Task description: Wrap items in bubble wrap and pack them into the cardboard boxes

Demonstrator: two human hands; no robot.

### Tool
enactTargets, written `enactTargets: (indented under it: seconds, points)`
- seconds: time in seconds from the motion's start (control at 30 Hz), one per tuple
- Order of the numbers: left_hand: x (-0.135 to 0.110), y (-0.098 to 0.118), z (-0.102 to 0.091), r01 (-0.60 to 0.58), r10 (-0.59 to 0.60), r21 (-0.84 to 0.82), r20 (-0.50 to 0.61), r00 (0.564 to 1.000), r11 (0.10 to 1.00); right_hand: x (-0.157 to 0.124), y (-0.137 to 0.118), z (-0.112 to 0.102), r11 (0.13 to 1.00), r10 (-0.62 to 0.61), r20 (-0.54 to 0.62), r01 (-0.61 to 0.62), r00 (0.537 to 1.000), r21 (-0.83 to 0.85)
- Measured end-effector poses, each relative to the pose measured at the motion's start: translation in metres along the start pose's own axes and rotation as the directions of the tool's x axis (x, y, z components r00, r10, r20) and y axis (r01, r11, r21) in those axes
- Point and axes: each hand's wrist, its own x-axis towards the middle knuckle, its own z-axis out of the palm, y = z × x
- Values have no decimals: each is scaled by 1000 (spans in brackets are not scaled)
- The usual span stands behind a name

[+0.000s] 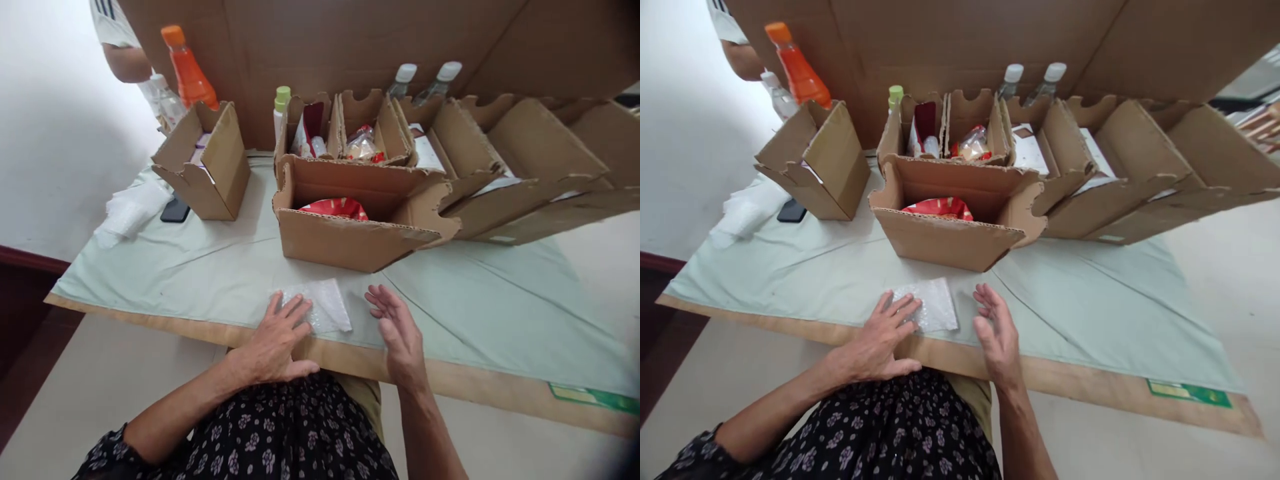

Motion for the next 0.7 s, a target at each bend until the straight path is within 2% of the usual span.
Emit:
enactTargets:
  seconds: [0.07,0.17,0.27,0.37,0.47,0.57,0.7]
  points:
    - [-2,-2,-5,26,-26,-7,-9,1000,1000,-5,-7,7,983,-34,58,44,998,-180]
    - [-6,-7,-4,95,-95,-9,-102,990,995,-9,-16,27,885,-131,123,172,984,-434]
    - [-11,-17,6,177,-172,-6,-264,949,984,-7,-17,38,831,-223,67,225,973,-508]
    - [-16,-28,16,319,-286,19,-395,873,948,-2,-9,26,871,-191,-93,125,977,-475]
    - [-17,-35,21,447,-378,74,-424,823,891,-3,-1,4,866,-166,-137,78,977,-494]
    - [-15,-35,20,480,-402,99,-416,816,872,-9,3,-9,805,-206,-121,98,971,-585]
    - [-5,-33,16,425,-369,34,-438,820,905,-16,-2,-10,758,-251,-84,141,964,-637]
